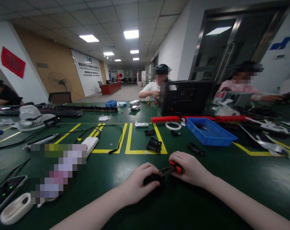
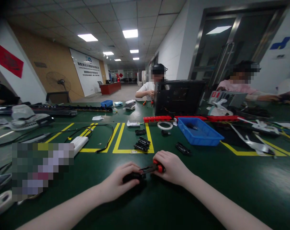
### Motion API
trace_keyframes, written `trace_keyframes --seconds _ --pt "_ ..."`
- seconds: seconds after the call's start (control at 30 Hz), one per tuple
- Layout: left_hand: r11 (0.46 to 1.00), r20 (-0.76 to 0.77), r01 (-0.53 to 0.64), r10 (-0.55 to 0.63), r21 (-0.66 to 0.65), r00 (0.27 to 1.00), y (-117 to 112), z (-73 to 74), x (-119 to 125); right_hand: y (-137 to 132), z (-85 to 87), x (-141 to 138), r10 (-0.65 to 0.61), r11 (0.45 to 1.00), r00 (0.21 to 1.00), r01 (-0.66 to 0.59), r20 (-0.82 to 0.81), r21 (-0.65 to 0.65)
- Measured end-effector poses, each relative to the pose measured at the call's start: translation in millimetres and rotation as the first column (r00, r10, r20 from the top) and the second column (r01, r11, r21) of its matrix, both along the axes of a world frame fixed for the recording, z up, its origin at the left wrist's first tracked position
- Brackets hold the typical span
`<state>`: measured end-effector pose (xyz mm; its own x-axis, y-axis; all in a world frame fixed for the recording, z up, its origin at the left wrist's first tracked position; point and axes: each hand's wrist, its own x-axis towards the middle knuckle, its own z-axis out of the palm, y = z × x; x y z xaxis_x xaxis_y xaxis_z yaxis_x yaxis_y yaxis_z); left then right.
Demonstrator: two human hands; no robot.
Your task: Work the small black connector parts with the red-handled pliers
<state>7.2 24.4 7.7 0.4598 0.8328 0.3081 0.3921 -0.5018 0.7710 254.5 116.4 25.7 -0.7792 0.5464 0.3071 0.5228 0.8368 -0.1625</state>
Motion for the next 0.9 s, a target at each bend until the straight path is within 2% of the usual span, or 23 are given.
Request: trace_keyframes --seconds 0.13,0.27,0.4,0.6,0.8,0.9 --pt "0.999 -0.037 -0.032 0.032 0.017 0.999 13 4.8 -4 20 5.0 -6 0.134 0.983 0.989 -0.14 0.056 0.119" --pt "0.997 -0.174 -0.016 0.03 0.079 0.984 29 4.5 -3 37 10.9 -8 0.214 0.949 0.971 -0.232 0.105 0.212" --pt "0.991 -0.279 0.008 0.031 0.137 0.96 34 1.8 0 51 8.0 -5 0.23 0.93 0.967 -0.252 0.112 0.266" --pt "0.994 -0.309 0.052 -0.021 0.093 0.951 34 1.8 2 70 -3.7 12 0.217 0.928 0.968 -0.245 0.126 0.28" --pt "0.984 -0.349 0.164 -0.13 0.069 0.928 53 2.1 4 79 -12.9 19 0.196 0.935 0.98 -0.192 0.016 0.297" --pt "0.984 -0.315 0.173 -0.156 0.027 0.936 59 2.7 3 79 -17.9 18 0.216 0.92 0.976 -0.191 -0.037 0.343"
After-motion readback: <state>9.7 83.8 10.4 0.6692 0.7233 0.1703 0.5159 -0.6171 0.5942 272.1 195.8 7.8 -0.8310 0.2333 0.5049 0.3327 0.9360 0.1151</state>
